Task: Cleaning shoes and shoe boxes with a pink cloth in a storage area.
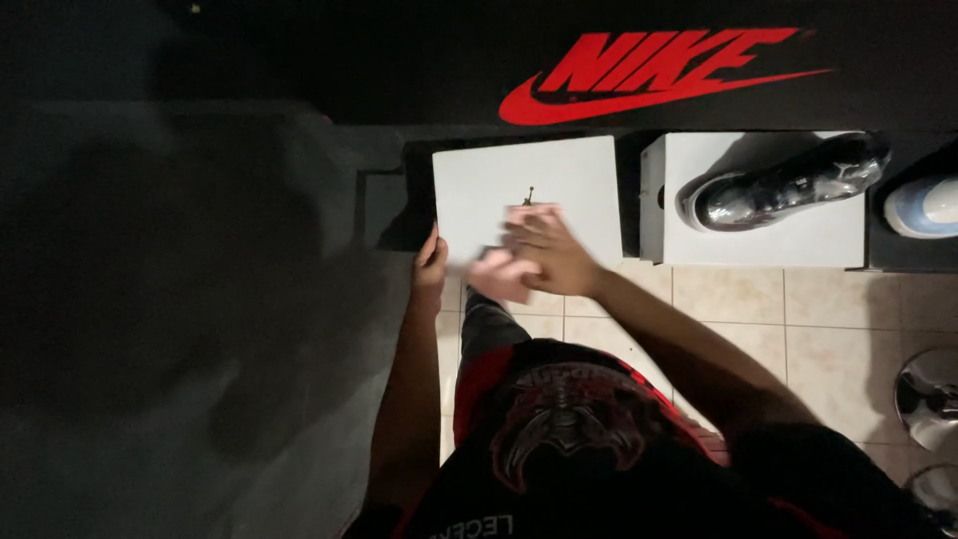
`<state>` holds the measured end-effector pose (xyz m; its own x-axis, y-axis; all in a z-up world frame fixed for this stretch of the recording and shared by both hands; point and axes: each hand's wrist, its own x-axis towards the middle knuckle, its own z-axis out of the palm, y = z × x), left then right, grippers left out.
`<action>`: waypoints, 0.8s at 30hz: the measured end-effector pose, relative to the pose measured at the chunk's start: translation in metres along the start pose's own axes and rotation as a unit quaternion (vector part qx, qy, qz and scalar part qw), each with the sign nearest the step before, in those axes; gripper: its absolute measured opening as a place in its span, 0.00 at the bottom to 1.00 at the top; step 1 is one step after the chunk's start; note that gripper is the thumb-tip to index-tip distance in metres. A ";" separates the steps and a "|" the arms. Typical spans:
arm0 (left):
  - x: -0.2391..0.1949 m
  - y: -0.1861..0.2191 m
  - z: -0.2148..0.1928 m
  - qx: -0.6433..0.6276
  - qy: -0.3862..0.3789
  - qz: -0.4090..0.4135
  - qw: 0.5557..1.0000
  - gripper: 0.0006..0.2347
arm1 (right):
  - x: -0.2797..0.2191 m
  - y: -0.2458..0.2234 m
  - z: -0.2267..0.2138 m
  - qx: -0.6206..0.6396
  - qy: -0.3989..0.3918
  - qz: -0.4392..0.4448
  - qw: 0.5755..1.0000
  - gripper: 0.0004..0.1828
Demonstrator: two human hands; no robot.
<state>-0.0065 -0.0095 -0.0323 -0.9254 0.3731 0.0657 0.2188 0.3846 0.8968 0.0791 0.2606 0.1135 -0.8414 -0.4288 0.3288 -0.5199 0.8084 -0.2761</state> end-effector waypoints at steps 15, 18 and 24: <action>-0.009 0.142 -0.065 -0.547 0.071 -0.141 0.822 0.23 | -0.088 0.041 -0.063 0.196 0.218 0.442 0.848 0.37; 0.019 0.152 -0.091 -0.576 -0.008 -0.031 0.817 0.26 | -0.084 0.026 -0.100 0.333 0.443 0.352 0.754 0.22; 0.129 0.158 -0.097 -0.283 0.034 -0.033 0.958 0.30 | -0.028 -0.009 -0.100 0.068 0.474 0.182 0.859 0.27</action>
<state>-0.1216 0.0171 0.1604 -0.9536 0.3009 0.0119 -0.0259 -0.1214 0.9923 0.1222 0.3061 0.1974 -0.4870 0.4153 0.7684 -0.3140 0.7376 -0.5977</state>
